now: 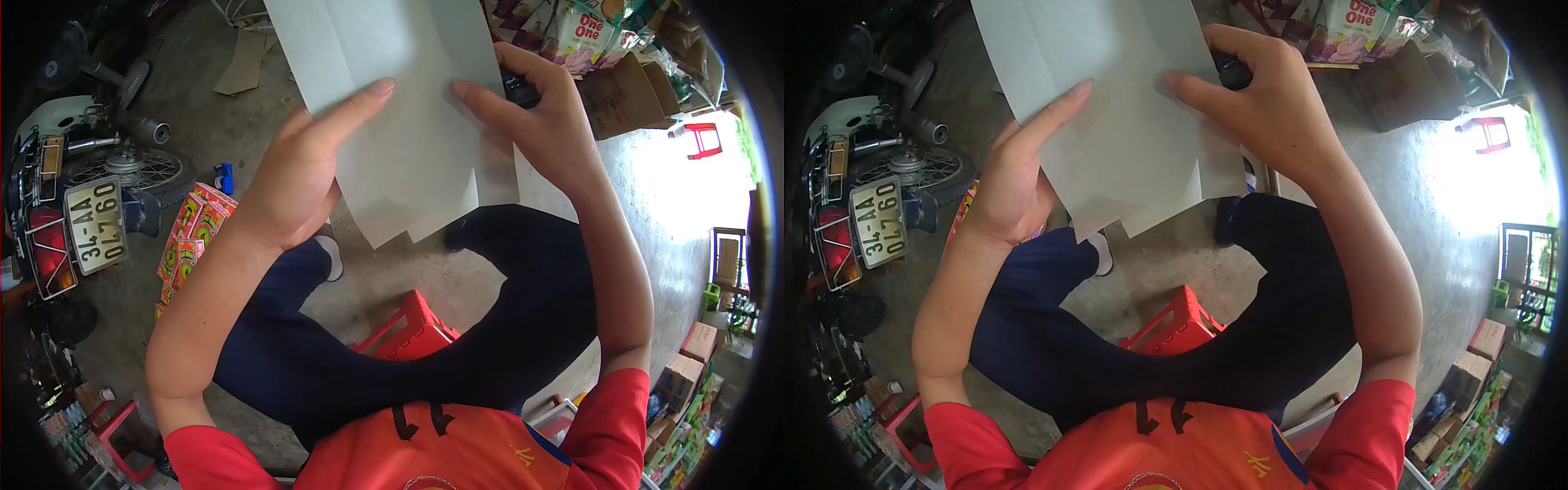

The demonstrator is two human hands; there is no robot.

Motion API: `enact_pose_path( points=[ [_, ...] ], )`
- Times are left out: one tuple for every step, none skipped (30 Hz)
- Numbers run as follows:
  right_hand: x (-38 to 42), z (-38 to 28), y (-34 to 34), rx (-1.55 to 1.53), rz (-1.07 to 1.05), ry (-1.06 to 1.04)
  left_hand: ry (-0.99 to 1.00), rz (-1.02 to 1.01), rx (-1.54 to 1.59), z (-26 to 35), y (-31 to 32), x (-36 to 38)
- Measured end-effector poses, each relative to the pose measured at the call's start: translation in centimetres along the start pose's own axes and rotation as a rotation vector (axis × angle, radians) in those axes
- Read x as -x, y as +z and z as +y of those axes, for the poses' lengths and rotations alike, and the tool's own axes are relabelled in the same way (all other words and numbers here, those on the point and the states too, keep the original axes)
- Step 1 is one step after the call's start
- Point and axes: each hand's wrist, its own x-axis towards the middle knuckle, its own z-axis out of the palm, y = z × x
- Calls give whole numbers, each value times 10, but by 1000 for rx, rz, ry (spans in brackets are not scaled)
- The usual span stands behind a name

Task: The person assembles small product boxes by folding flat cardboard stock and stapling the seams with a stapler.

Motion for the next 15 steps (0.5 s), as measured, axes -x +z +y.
enact_pose_path(
  points=[
    [0, 0, 0, -9, 5, 7, 4, 3, -15, 0, 1, 1],
    [0, 0, 0, -18, 11, 15, 8, 5, -29, 0, 2, 1],
    [-1, 1, 1, -32, 37, 1, 24, 0, -57, 0, 2, 0],
    [-2, 2, 1, -36, 57, -10, 40, -6, -74, -2, 2, 0],
    [-2, 2, 2, -41, 75, -20, 55, -12, -91, -3, 2, -1],
    [-2, 2, 2, -29, 76, -34, 58, -21, -101, -4, 1, -1],
    [-3, 3, 1, -16, 77, -48, 60, -30, -110, -5, 1, -1],
    [-3, 2, 0, -1, 76, -61, 62, -40, -117, -5, 1, -1],
    [-2, 0, 0, 29, 78, -54, 67, -45, -133, -6, 2, 0],
    [-1, -3, 0, 60, 80, -46, 70, -51, -149, -7, 3, 1],
    [0, -5, 0, 92, 82, -38, 74, -57, -164, -8, 5, 1],
    [1, -7, 2, 165, 108, -76, 72, -54, -167, -8, 4, 1],
    [1, -8, 4, 239, 134, -115, 70, -51, -169, -9, 3, 1],
    [2, -8, 5, 314, 160, -154, 68, -48, -172, -9, 3, 1],
    [2, -7, 6, 237, 148, -121, 82, -28, -156, -10, 4, 0]
  ],
)
